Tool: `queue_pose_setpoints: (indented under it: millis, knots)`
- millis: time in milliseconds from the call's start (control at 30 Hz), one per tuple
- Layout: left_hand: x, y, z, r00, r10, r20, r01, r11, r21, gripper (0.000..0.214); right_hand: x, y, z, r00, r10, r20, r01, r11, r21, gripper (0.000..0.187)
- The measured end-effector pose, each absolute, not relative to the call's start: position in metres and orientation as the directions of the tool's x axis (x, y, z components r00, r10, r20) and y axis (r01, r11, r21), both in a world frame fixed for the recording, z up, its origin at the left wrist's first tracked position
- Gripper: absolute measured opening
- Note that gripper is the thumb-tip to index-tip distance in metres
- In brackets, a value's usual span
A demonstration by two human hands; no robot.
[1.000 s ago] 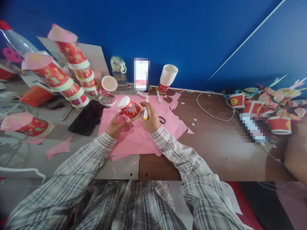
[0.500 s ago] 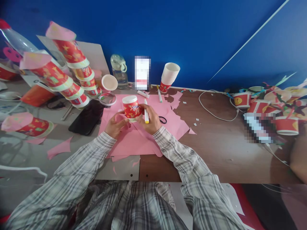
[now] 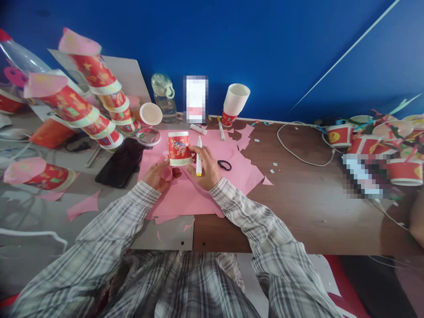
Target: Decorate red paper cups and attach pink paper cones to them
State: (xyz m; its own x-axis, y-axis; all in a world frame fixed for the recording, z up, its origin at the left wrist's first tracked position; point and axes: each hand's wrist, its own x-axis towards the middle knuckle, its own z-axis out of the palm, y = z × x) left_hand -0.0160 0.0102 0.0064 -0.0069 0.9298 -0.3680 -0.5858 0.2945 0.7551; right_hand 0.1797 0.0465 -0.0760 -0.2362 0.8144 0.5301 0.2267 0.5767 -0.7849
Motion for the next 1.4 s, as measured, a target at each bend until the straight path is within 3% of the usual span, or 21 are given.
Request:
queue_pose_setpoints:
  millis: [167, 400, 700, 1033, 1200, 1400]
  knots:
    - [-0.017, 0.01, 0.005, 0.055, 0.925, -0.376, -0.581, 0.336, 0.741, 0.056, 0.179, 0.046, -0.077, -0.23, 0.796, 0.561, 0.252, 0.605, -0.755, 0.059]
    - [-0.016, 0.006, 0.003, 0.221, 0.947, -0.235, -0.649, 0.322, 0.689, 0.063, 0.175, 0.04, -0.069, -0.196, 0.826, 0.529, 0.331, 0.563, -0.757, 0.056]
    - [-0.018, 0.008, -0.001, 0.239, 0.937, -0.256, -0.664, 0.35, 0.66, 0.059, 0.173, 0.034, -0.062, -0.176, 0.835, 0.522, 0.298, 0.55, -0.78, 0.056]
    - [-0.018, 0.007, 0.005, 0.197, 0.93, -0.311, -0.671, 0.36, 0.648, 0.063, 0.178, 0.04, -0.067, 0.008, 0.866, 0.5, 0.171, 0.491, -0.854, 0.056]
    - [-0.019, 0.007, 0.004, 0.223, 0.932, -0.287, -0.67, 0.36, 0.649, 0.06, 0.174, 0.038, -0.071, -0.027, 0.841, 0.541, 0.211, 0.533, -0.819, 0.057]
    - [-0.02, 0.008, 0.001, 0.207, 0.934, -0.291, -0.662, 0.353, 0.661, 0.06, 0.175, 0.042, -0.075, -0.003, 0.872, 0.49, 0.274, 0.472, -0.838, 0.054]
